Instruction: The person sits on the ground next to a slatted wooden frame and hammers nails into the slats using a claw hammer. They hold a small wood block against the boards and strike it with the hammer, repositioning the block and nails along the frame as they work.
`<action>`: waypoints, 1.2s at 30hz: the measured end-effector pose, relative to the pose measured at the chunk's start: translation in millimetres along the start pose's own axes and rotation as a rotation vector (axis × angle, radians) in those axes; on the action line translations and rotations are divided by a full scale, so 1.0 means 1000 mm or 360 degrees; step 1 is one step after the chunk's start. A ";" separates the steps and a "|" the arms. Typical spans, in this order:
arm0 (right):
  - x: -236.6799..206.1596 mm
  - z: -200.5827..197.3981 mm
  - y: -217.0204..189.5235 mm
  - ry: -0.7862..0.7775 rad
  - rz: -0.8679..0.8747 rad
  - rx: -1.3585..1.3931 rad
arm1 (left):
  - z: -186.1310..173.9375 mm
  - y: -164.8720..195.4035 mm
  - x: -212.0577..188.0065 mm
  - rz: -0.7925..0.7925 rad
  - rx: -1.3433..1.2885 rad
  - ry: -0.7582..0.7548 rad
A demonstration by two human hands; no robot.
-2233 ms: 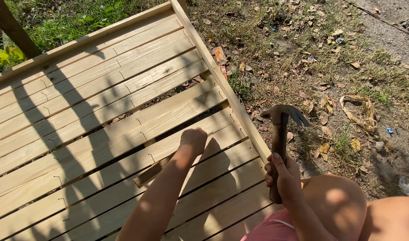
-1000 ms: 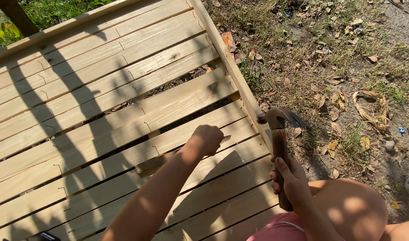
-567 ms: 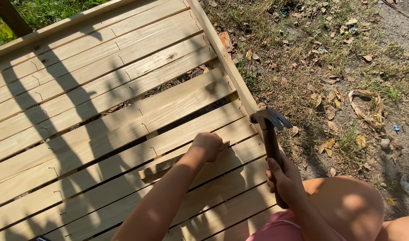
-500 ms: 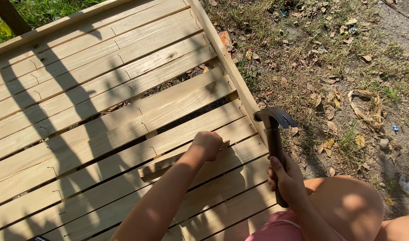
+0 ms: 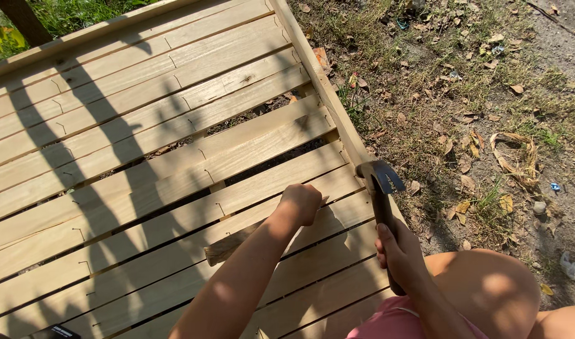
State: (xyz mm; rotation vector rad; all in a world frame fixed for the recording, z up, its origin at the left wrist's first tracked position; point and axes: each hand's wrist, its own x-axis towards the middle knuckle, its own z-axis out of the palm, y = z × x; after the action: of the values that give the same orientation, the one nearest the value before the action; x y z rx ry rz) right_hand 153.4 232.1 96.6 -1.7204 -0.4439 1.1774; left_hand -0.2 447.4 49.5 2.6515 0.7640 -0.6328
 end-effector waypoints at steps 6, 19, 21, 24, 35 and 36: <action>0.016 0.025 0.000 0.0165 -0.0258 -0.0402 | 0.001 0.006 0.005 -0.0047 0.0026 0.0041; 0.027 0.001 0.022 0.0028 -0.0693 0.0058 | -0.013 -0.045 -0.011 -0.0298 -0.0153 0.0050; 0.032 0.006 0.021 0.0046 -0.0526 0.0130 | -0.006 -0.054 -0.017 -0.0353 -0.0086 0.0029; 0.037 0.008 0.016 0.0049 -0.0419 0.0178 | 0.009 -0.042 -0.012 -0.0441 -0.0160 0.0122; 0.023 -0.001 -0.002 0.0117 -0.0077 0.0291 | 0.014 0.036 0.060 -0.0656 -0.0011 -0.0031; 0.024 -0.001 -0.003 0.0112 -0.0074 0.0257 | 0.012 0.045 0.060 -0.0732 0.0051 -0.0002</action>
State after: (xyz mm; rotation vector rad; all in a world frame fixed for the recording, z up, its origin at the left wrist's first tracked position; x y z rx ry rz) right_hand 166.1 250.4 87.4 -1.5985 -0.3349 1.0860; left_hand 67.4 431.7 17.5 2.5111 1.3918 -0.7598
